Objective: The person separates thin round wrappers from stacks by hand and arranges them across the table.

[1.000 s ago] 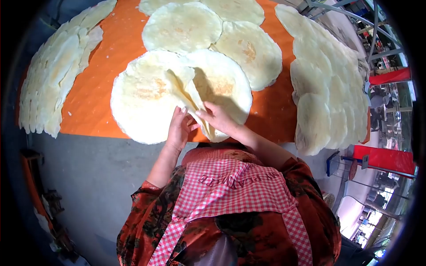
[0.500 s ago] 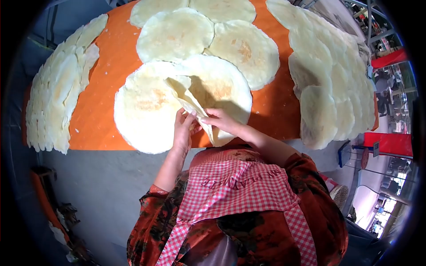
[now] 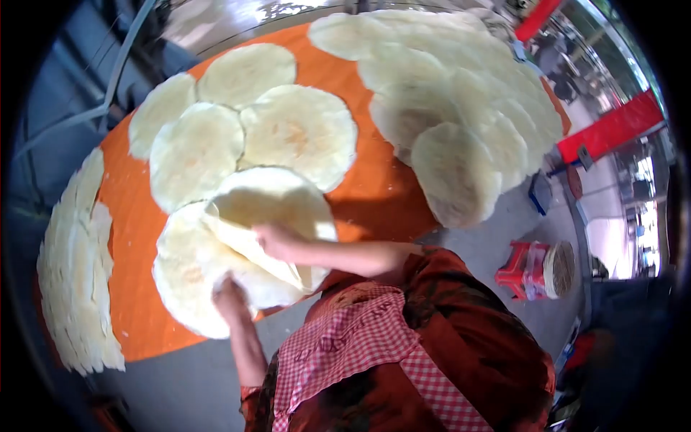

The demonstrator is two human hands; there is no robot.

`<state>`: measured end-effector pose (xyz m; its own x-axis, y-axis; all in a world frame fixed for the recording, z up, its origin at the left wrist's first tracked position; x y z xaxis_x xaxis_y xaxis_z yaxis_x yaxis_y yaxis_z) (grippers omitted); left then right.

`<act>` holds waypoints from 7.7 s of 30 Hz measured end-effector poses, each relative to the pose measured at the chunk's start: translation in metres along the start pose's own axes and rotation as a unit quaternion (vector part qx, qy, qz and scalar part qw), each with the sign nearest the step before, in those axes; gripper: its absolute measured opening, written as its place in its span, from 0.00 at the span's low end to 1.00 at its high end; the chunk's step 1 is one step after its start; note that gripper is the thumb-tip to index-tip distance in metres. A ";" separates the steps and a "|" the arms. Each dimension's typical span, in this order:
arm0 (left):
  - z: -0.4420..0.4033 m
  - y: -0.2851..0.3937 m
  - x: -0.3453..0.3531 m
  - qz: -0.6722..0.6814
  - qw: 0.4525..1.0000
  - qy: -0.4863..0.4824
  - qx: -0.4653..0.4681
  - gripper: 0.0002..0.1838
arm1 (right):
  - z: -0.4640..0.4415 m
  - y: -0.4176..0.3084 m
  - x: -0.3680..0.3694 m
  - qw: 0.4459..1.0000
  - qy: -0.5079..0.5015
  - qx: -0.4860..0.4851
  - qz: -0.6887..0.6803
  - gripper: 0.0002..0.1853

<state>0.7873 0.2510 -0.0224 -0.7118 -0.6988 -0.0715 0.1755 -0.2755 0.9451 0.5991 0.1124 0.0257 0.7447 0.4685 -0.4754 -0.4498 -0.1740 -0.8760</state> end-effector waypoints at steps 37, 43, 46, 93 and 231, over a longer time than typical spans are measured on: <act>0.015 0.115 0.021 0.220 0.966 -0.134 -0.030 0.24 | 0.129 -0.021 -0.145 0.994 -0.028 0.043 -0.098 0.34; 0.033 0.163 0.102 0.240 0.946 -0.208 0.072 0.18 | 0.046 -0.104 -0.064 0.996 0.024 -0.032 0.082 0.25; 0.028 0.201 0.118 0.244 0.912 -0.296 0.143 0.17 | -0.020 -0.086 -0.126 0.990 0.119 0.000 -0.073 0.11; 0.009 -0.021 0.144 -0.291 0.731 -0.342 0.514 0.10 | -0.278 0.132 -0.273 0.935 0.012 0.227 0.272 0.34; -0.048 0.005 -0.131 0.381 0.912 -0.070 -0.133 0.32 | -0.081 0.100 -0.414 0.856 0.309 0.049 0.413 0.24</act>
<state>0.9137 0.3094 -0.0238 -0.3905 -0.6684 0.6331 0.8016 0.0912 0.5908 0.2859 -0.1693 0.1284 0.2585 -0.3312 -0.9074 -0.9647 -0.1366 -0.2250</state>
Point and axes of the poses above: each hand's wrist, its own z-axis away from the middle knuckle, its own x-axis out of the palm, y = z × x, the point moved 3 cm from there along -z, towards the middle knuckle, and after that the axes turned 7 degrees about x, right-handed, at the moved point
